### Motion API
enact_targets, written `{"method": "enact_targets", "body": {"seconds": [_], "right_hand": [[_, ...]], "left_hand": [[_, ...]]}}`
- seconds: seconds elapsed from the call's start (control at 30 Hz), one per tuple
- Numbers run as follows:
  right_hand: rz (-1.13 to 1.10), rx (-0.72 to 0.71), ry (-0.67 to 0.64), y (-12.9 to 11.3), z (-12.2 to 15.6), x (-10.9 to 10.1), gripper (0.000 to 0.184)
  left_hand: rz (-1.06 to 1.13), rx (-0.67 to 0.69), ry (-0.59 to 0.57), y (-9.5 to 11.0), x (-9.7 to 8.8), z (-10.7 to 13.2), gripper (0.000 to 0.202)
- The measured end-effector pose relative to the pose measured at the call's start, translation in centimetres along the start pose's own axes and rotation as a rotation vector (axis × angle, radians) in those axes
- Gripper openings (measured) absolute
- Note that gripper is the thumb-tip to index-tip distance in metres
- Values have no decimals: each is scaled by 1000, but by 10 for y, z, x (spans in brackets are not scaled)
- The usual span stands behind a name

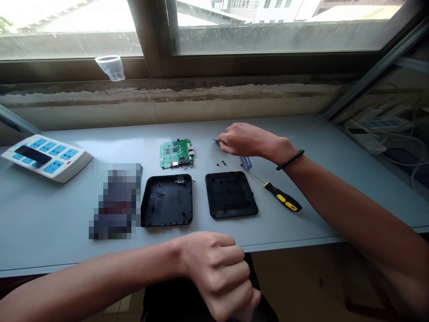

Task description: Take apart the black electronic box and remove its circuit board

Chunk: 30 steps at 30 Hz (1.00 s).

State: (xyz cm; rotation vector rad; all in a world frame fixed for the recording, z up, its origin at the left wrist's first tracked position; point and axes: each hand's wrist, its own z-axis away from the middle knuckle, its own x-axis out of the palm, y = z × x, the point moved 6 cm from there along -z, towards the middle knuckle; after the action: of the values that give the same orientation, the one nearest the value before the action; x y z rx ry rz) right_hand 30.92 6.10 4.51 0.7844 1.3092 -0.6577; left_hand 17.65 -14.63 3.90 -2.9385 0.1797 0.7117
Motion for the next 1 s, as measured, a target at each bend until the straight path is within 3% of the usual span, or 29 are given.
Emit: {"method": "enact_targets", "body": {"seconds": [0.1,0.2,0.4,0.53,0.63,0.77,0.9,1.0], "right_hand": [[43,-10,100,0,10,-4,38],[55,-16,207,-3,26,-13,44],[22,-111,447,-30,61,-39,46],[95,-269,583,-59,77,-52,41],[175,-347,575,-74,82,-53,40],[207,-392,566,-82,86,-50,36],[-2,-345,488,-68,85,-46,33],[-177,-313,409,-52,85,-41,51]], "left_hand": [[-15,-101,-25,-6,-4,-4,39],[6,-298,31,-19,-16,-12,40],[179,-1214,-33,-79,-35,-9,41],[418,-1596,80,-102,-38,9,44],[548,-1709,153,-111,-36,19,41],[608,-1768,144,-113,-35,23,41],[642,-1782,114,-113,-33,25,32],[562,-1730,51,-112,-33,23,35]]}}
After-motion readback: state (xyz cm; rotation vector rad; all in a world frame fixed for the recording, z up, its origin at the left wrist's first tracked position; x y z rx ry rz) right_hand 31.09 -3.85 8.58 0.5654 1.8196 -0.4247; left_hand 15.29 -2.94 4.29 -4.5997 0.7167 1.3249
